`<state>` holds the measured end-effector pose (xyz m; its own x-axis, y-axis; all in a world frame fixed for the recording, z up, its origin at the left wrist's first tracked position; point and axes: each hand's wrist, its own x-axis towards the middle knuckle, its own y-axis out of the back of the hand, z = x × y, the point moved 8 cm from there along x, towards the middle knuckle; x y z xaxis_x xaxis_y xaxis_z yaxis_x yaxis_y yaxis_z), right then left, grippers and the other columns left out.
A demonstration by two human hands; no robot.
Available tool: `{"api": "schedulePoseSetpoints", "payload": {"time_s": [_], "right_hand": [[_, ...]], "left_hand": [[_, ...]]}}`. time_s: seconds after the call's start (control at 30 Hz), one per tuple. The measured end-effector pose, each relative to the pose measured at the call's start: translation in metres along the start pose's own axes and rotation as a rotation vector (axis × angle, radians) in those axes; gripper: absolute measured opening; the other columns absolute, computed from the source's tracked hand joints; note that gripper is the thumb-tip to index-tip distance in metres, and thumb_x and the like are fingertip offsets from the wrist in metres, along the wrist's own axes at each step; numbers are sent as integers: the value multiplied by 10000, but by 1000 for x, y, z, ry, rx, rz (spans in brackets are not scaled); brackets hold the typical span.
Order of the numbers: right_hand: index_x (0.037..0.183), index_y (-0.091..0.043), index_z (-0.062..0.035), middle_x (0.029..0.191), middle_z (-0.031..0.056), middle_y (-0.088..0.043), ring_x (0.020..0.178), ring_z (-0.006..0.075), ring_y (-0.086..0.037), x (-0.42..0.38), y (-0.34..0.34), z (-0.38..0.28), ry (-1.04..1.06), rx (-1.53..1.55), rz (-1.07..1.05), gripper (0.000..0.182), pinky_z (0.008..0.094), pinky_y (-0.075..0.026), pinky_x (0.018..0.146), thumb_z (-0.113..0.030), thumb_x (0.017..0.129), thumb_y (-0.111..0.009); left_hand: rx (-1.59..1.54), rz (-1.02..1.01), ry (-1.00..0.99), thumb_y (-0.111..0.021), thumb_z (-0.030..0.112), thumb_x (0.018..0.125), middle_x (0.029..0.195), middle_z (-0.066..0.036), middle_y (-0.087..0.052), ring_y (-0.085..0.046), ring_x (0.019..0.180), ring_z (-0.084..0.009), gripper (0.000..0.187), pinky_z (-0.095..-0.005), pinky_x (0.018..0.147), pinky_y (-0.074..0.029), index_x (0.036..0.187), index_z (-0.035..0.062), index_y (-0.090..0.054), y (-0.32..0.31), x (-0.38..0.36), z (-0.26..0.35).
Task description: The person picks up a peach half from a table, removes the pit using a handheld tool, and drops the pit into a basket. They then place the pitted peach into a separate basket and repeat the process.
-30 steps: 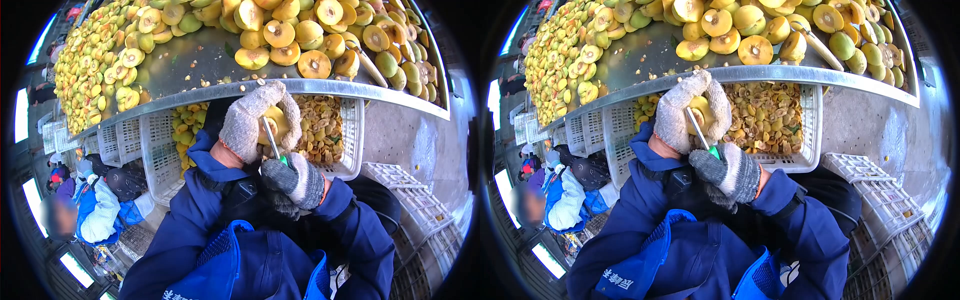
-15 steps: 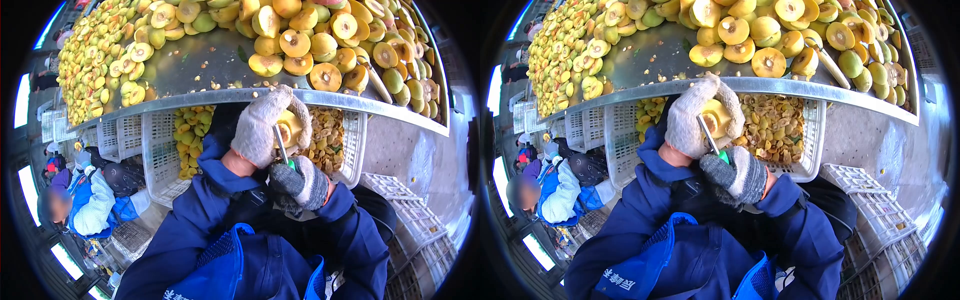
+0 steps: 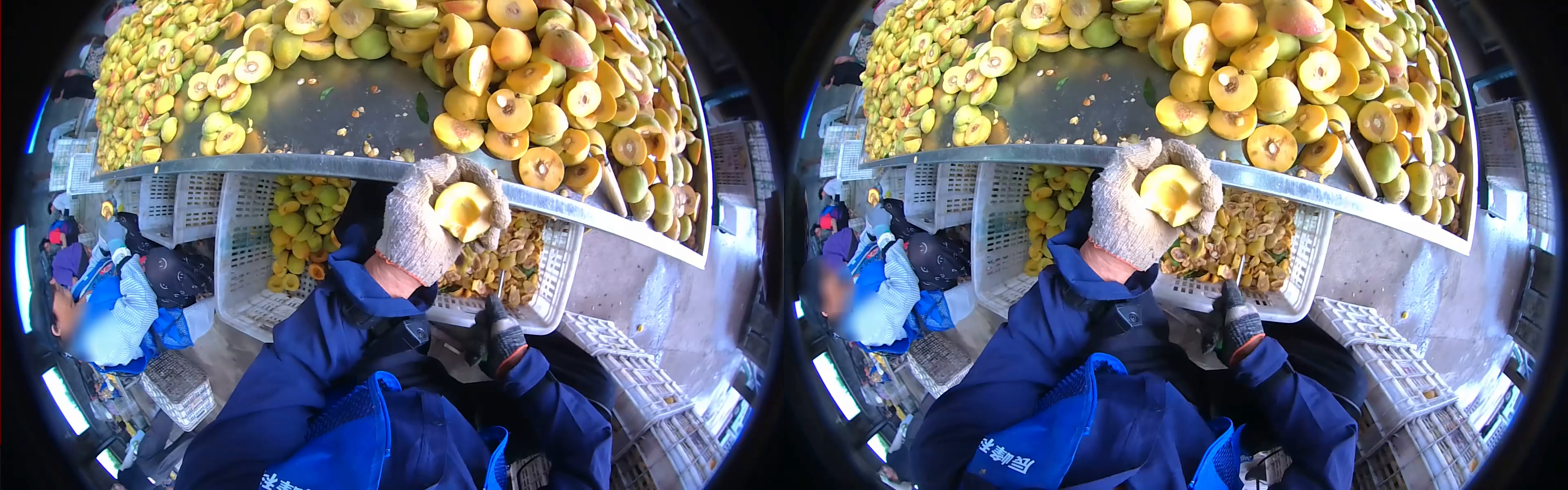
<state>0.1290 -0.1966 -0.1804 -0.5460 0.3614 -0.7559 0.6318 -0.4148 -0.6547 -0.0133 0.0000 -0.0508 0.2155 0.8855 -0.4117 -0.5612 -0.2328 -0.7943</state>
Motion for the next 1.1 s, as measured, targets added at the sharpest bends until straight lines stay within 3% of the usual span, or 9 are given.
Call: {"api": "schedulePoseSetpoints", "payload": {"time_s": [0.1, 0.17, 0.3, 0.37, 0.63, 0.73, 0.8, 1.03, 1.1], "right_hand": [[933, -573, -48, 663, 126, -532, 614, 334, -608, 8, 59, -31, 672, -1208, 214, 296, 482, -482, 565, -337, 992, -593], [1013, -607, 3, 736, 82, -587, 643, 202, -588, -43, -24, -69, 499, -1222, 469, 209, 377, -482, 616, -207, 1006, -606], [978, -658, -9, 772, 21, -651, 701, 145, -610, -148, -82, -161, 1138, -1271, 597, 127, 313, -494, 641, -135, 977, -642], [983, -661, -28, 738, 146, -680, 638, 303, -663, -204, -91, -235, 1487, -1859, 802, 140, 383, -527, 595, -138, 909, -707], [1097, -713, -88, 946, 215, -714, 912, 376, -691, -260, -14, -477, 1153, -1982, 1861, 322, 473, -542, 841, -309, 863, -725], [1056, -737, -113, 990, 164, -721, 955, 334, -688, -225, -43, -456, 1517, -1899, 1318, 261, 420, -547, 869, -296, 871, -723], [994, -757, -110, 961, 168, -720, 926, 356, -685, -174, -59, -425, 1488, -1974, 934, 255, 435, -549, 833, -319, 848, -748], [917, -738, -60, 958, 200, -677, 891, 387, -654, -135, -121, -334, 1223, -2254, 1311, 365, 470, -521, 810, -419, 869, -701], [970, -711, -30, 1032, 236, -655, 914, 403, -646, -133, -121, -324, 1128, -2149, 1319, 442, 476, -519, 831, -456, 852, -715]], "left_hand": [[163, 1, -103, -441, 453, 945, 843, -196, -663, -618, 677, -289, 486, -383, 602, -494, 956, 5, -630, 2, -4, 7], [212, 30, -157, -452, 476, 907, 782, -170, -617, -565, 635, -265, 487, -356, 588, -457, 938, 10, -590, -6, -19, 26], [485, -25, -463, -484, 459, 884, 726, -116, -539, -510, 616, -211, 412, -329, 532, -392, 907, 52, -547, 15, -51, 108], [625, 70, -527, -464, 431, 885, 785, -118, -590, -529, 640, -194, 394, -293, 545, -392, 965, 63, -578, 52, -72, 145], [1077, 685, -372, -525, 283, 924, 731, -54, -618, -566, 576, -151, 222, -249, 503, -451, 980, 100, -637, 293, -143, 216], [1136, 798, -172, -532, 223, 960, 752, -113, -653, -635, 652, -203, 201, -310, 566, -495, 984, 74, -664, 405, -175, 214], [1797, 878, -291, -565, 227, 957, 822, -178, -699, -691, 779, -329, 229, -419, 682, -529, 1027, 47, -688, 424, -189, 216], [2011, 990, -237, -623, 185, 923, 969, -212, -721, -695, 938, -397, 219, -463, 771, -520, 1094, 71, -700, 507, -209, 198], [2060, 1014, 109, -622, 266, 928, 1023, -212, -725, -692, 988, -398, 290, -455, 827, -533, 1148, 105, -717, 492, -204, 174]]}}
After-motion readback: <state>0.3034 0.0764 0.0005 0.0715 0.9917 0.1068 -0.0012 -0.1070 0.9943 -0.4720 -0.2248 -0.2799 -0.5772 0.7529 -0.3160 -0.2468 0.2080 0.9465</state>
